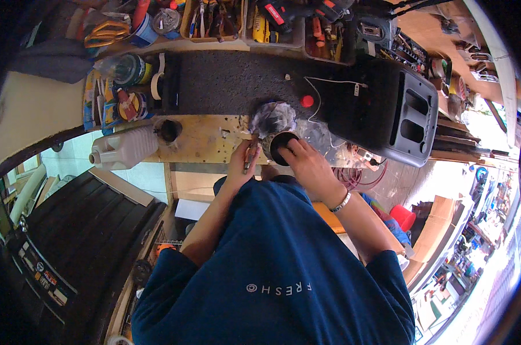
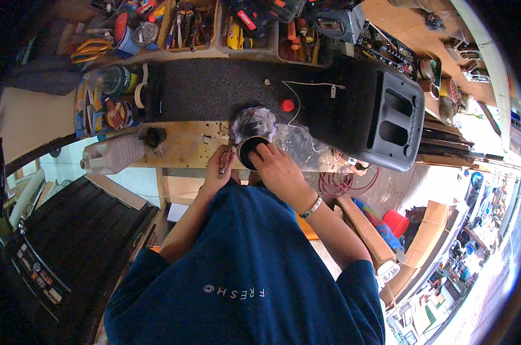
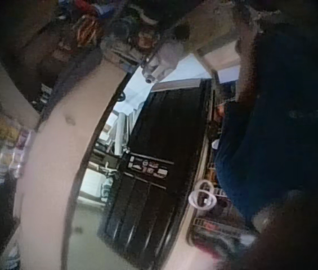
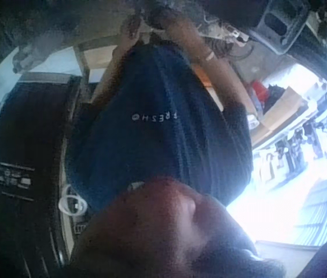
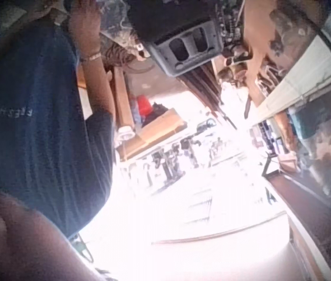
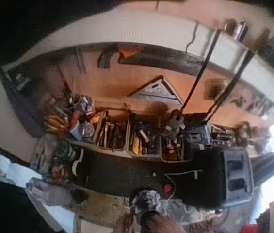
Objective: The person pours liquid from a container into a cup, stirs it with a stick, and then cleans the tip of a spray gun with a cloth.
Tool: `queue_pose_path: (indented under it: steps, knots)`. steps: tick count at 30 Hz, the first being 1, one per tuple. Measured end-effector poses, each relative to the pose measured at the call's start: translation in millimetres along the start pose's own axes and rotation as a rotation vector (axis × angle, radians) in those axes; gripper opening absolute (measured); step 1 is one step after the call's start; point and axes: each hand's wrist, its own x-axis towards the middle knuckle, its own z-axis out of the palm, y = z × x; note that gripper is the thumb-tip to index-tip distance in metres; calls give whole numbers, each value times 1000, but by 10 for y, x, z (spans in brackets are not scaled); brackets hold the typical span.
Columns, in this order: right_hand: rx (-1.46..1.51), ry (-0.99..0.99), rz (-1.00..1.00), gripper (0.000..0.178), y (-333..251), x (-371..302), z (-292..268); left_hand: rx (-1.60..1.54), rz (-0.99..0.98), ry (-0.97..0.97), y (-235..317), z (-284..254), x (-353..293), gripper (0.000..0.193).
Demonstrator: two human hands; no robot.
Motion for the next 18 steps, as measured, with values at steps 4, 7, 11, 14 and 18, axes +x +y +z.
queue_pose_path:
  steps: [4,7,11,14,18]
  knots:
    - [162,15,144,27,28,-43,80,31,39,-9,-7,-50,34,21]
    - [82,-20,182,25,30,-24,126,34,64,-16,-8,-72,56,20]
    - [-73,-58,139,18,10,49,217,16,-4,-39,-39,-76,84,20]
    - [-18,17,52,11,70,68,214,59,-35,-76,-85,-114,102,18]
    - [29,122,62,10,125,12,295,95,-14,-113,-144,-140,35,18]
